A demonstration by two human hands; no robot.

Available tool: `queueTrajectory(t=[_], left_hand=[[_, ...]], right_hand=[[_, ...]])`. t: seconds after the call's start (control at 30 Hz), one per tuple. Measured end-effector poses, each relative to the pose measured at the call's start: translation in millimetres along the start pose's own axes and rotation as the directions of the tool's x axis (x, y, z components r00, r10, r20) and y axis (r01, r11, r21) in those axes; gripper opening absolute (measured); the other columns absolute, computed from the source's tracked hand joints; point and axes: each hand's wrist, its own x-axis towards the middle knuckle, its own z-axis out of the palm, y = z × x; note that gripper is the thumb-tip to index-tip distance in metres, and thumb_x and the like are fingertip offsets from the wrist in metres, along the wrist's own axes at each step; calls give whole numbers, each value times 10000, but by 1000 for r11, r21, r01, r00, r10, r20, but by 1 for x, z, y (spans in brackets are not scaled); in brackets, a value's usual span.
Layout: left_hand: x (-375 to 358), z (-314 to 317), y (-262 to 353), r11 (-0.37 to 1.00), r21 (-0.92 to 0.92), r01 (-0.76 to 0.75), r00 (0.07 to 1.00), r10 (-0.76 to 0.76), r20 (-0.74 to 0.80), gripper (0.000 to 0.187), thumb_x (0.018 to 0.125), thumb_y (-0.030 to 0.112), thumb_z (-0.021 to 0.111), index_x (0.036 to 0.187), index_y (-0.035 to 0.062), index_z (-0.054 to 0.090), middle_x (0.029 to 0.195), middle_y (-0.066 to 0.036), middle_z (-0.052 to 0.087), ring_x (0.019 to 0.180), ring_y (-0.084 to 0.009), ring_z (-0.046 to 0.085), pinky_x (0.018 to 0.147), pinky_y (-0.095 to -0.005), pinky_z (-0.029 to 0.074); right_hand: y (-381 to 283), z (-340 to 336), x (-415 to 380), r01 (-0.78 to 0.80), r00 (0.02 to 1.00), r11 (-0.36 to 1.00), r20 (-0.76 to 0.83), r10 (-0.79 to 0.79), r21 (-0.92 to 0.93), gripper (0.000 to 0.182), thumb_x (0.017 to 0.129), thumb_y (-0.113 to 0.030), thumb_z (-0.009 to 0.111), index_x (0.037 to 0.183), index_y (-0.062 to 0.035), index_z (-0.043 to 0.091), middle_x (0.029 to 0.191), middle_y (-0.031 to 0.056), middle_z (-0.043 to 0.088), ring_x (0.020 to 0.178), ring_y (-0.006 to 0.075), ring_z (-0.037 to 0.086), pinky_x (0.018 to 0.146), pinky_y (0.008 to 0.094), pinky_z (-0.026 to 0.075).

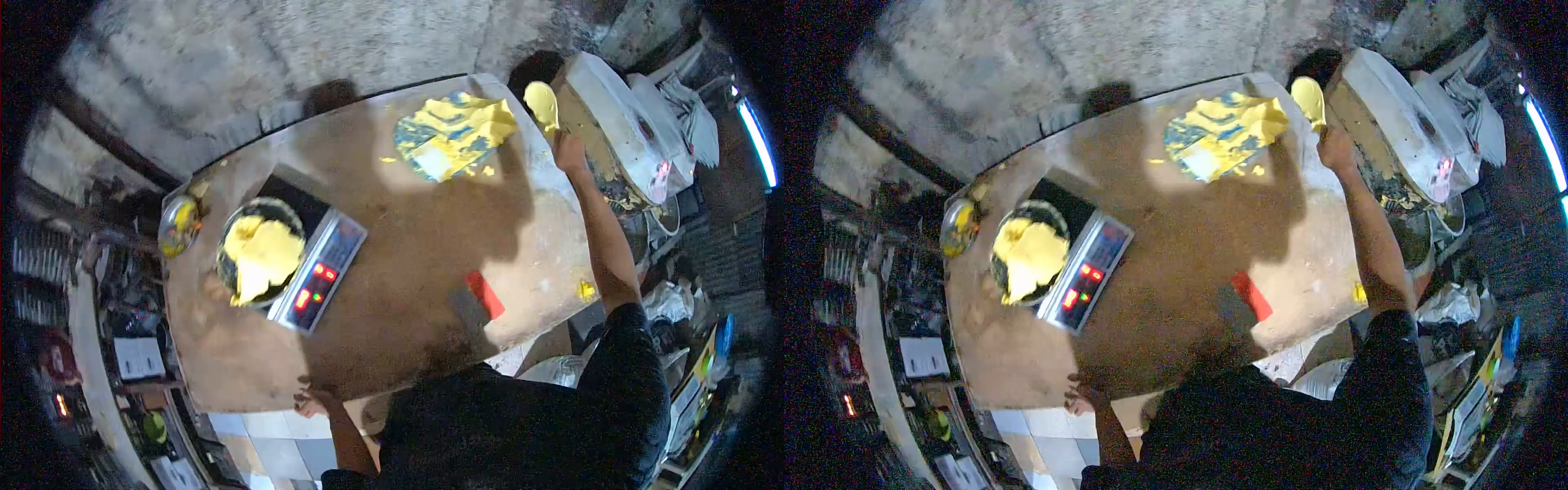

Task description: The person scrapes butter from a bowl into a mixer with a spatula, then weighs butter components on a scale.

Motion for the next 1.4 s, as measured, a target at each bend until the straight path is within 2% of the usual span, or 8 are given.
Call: queueTrajectory(t=[0.13,0.23,0.37,0.8,0.93,1.2,1.3,1.4], left_hand=[[8,-21,22,877,-297,377,914,-404,-31,636,832,526,440,1104,-46,379,1053,-239,394,838,-368,421,599,-457,426],[7,-24,9,994,-46,101,991,-97,92,586,838,517,451,1101,-4,403,1027,-205,419,786,-353,445,557,-458,417],[12,-23,-3,938,172,-300,915,334,-225,605,836,382,509,1266,153,149,1059,-208,433,804,-340,461,558,-444,382],[28,-45,22,959,191,-211,944,251,-216,396,798,383,578,1074,151,415,1057,-113,475,845,-294,477,516,-404,364],[11,-5,-6,936,230,-268,949,298,-106,298,807,350,592,996,158,465,1010,-62,522,844,-273,483,487,-393,373],[0,92,-64,983,20,-182,982,183,-52,357,806,327,582,1084,141,455,992,-121,530,819,-333,496,495,-434,393],[1,83,-86,975,89,-202,970,211,-117,358,807,330,570,1088,135,463,997,-141,530,816,-354,501,505,-458,396],[1,74,-101,959,163,-231,954,257,-156,376,806,341,561,1106,134,469,1034,-160,519,837,-380,507,533,-495,402]], right_hand=[[24,83,-27,39,918,991,396,15,-129,213,748,-191,487,791,-7,584,740,198,597,692,358,591,620,450,473],[3,126,-9,-139,945,990,301,130,10,212,766,-192,484,791,-1,571,731,197,595,689,347,602,570,426,482],[-21,138,33,-157,934,987,323,157,-26,226,788,-186,473,847,9,571,751,199,602,686,337,617,538,424,500],[-50,245,41,-609,706,788,517,484,94,237,788,-181,463,899,-18,595,909,183,615,825,331,613,709,448,495],[-37,289,34,-310,916,931,323,239,190,190,690,-185,548,787,-39,620,794,152,629,751,304,621,667,409,501],[-29,266,62,546,749,822,533,-394,-159,126,494,-183,660,571,-97,608,640,86,615,630,224,610,563,353,497],[-41,258,72,-140,604,972,794,-66,187,126,532,-172,663,496,-96,568,565,76,600,577,196,617,511,349,489],[-25,293,68,-149,818,948,573,-41,281,156,618,-192,617,515,-82,579,602,105,611,594,227,620,528,354,488]])
